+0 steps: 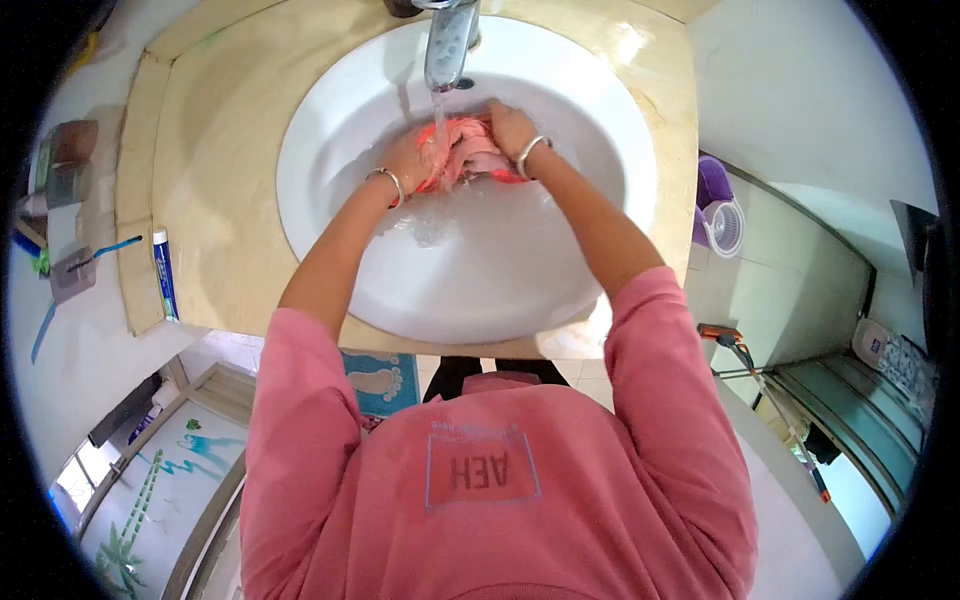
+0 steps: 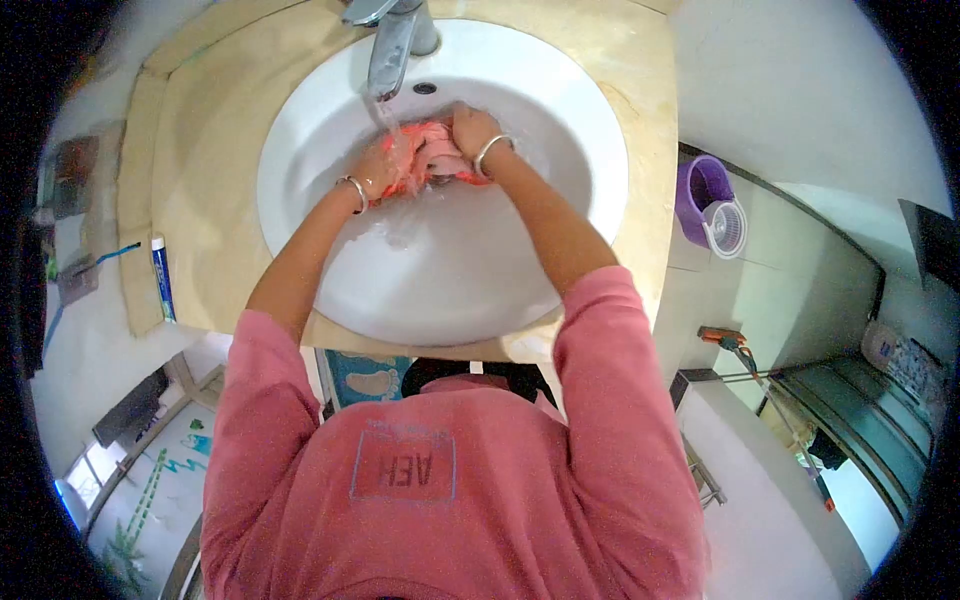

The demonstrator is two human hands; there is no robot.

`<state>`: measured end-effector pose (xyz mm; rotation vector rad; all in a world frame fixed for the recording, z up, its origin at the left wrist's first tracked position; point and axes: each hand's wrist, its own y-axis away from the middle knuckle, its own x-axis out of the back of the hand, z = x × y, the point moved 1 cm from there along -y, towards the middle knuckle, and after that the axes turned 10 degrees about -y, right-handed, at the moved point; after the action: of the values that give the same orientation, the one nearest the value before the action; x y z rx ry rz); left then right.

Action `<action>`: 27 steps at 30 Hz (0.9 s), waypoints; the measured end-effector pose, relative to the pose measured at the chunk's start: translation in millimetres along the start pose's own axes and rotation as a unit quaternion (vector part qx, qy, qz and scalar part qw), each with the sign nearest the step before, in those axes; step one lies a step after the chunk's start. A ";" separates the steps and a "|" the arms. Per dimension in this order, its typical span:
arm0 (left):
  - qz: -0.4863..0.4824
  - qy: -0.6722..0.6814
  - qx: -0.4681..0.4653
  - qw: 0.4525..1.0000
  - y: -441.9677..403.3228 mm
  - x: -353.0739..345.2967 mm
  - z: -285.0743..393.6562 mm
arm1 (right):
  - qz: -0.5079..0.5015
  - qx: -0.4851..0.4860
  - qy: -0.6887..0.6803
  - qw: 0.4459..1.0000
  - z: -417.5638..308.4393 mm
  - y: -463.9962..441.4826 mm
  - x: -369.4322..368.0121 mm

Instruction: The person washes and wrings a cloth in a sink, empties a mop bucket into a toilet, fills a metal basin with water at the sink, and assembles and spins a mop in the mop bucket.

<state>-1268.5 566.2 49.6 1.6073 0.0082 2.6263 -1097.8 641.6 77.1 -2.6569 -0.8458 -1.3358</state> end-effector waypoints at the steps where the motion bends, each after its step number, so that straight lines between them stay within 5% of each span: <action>1: -0.002 0.189 0.073 0.979 19.2 13.7 7.1 | 0.020 -0.031 -0.080 0.996 -12.3 16.4 17.2; 2: 0.006 0.143 0.055 0.988 34.1 37.8 20.2 | 0.040 -0.062 -0.160 0.984 -27.2 34.1 32.1; 4: 0.024 0.052 0.019 0.998 57.3 66.9 36.8 | 0.096 0.032 -0.179 0.979 -49.9 65.8 47.8; 6: 0.095 0.110 -0.033 0.989 80.0 82.8 48.0 | 0.123 0.138 -0.156 0.970 -74.4 101.8 61.6; 11: 0.191 0.139 -0.126 0.963 114.1 94.1 56.9 | 0.103 0.174 -0.158 0.967 -73.2 144.3 54.7; 14: 0.115 0.088 -0.159 0.977 128.0 90.0 53.6 | 0.100 0.093 -0.174 0.975 -44.1 134.6 43.4; 15: 0.085 0.218 -0.118 0.965 127.4 78.6 46.7 | 0.119 0.105 -0.076 0.984 -39.1 129.9 36.7; 18: 0.102 -0.074 -0.087 0.988 113.8 64.9 38.0 | 0.152 0.125 0.176 0.965 -30.7 111.5 2.9; 20: 0.023 -0.159 -0.041 0.986 100.7 55.7 41.9 | 0.152 0.119 0.280 0.940 -31.5 106.8 -26.9; 27: -0.074 -0.296 -0.048 0.951 66.7 28.2 37.5 | 0.026 0.120 0.245 0.962 -41.9 77.4 -27.1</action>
<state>-1251.3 500.1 94.2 2.1829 -0.0271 1.9130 -1103.1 552.0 97.8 -2.0194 -0.7984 -1.6512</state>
